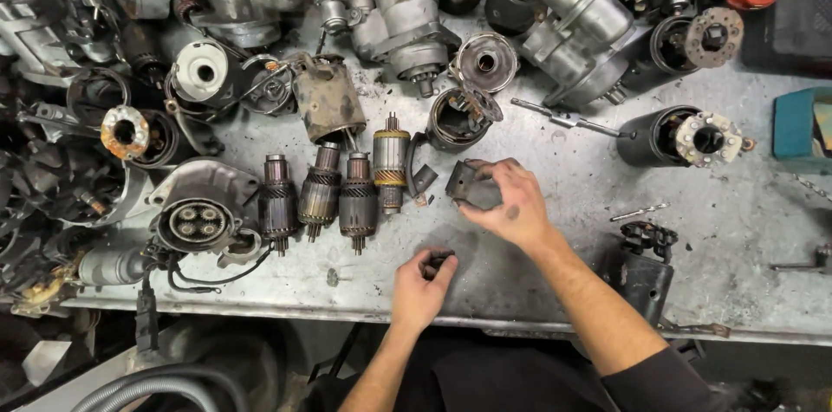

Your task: The person uses a power drill to drill into a cylindrical metal part secured in a blue floor vise. They then remove the part, place it on a workbench, and handle several small metal components before returning to the vise to secure the part again and resume drilling.

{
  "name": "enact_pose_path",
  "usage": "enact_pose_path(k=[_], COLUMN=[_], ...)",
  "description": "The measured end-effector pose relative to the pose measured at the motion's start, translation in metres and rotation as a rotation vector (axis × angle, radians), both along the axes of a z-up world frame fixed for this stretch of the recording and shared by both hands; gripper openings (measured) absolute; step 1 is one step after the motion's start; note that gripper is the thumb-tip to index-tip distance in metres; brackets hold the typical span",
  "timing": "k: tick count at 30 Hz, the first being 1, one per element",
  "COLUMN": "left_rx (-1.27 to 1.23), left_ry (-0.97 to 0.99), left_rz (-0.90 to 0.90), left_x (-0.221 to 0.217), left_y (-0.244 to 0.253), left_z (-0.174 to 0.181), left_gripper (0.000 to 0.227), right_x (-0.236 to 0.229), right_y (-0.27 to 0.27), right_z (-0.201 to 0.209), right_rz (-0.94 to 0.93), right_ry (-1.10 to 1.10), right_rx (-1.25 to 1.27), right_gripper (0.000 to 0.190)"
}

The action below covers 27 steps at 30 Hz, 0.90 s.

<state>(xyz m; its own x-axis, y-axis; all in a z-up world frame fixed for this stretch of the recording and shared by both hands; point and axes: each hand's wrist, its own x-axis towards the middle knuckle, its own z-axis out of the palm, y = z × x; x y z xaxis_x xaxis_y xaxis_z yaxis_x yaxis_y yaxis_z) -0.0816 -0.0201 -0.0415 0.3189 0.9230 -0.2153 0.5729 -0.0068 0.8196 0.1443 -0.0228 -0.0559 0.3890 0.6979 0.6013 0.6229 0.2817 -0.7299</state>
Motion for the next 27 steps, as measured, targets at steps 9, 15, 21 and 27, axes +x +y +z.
enact_pose_path(k=[9,15,21,27], left_rx=[-0.004,-0.046,-0.03,0.016], left_ry=[-0.025,-0.009,-0.031,0.025], left_rz=[-0.008,0.005,0.026,0.017], left_x=[0.008,0.01,0.021,0.031], left_y=[0.005,0.006,0.005,0.014], left_z=[0.006,0.006,0.008,0.011], left_gripper=[0.02,0.02,0.019,0.019], right_x=[-0.004,-0.008,-0.007,-0.002], right_y=[-0.001,-0.006,-0.02,-0.019], right_z=[0.011,-0.01,-0.044,-0.033], right_rz=[0.021,0.003,-0.033,-0.06], right_ry=[-0.035,0.015,0.32,0.23], right_rx=[-0.041,0.017,0.063,-0.018], right_gripper=[0.056,0.05,0.042,0.038])
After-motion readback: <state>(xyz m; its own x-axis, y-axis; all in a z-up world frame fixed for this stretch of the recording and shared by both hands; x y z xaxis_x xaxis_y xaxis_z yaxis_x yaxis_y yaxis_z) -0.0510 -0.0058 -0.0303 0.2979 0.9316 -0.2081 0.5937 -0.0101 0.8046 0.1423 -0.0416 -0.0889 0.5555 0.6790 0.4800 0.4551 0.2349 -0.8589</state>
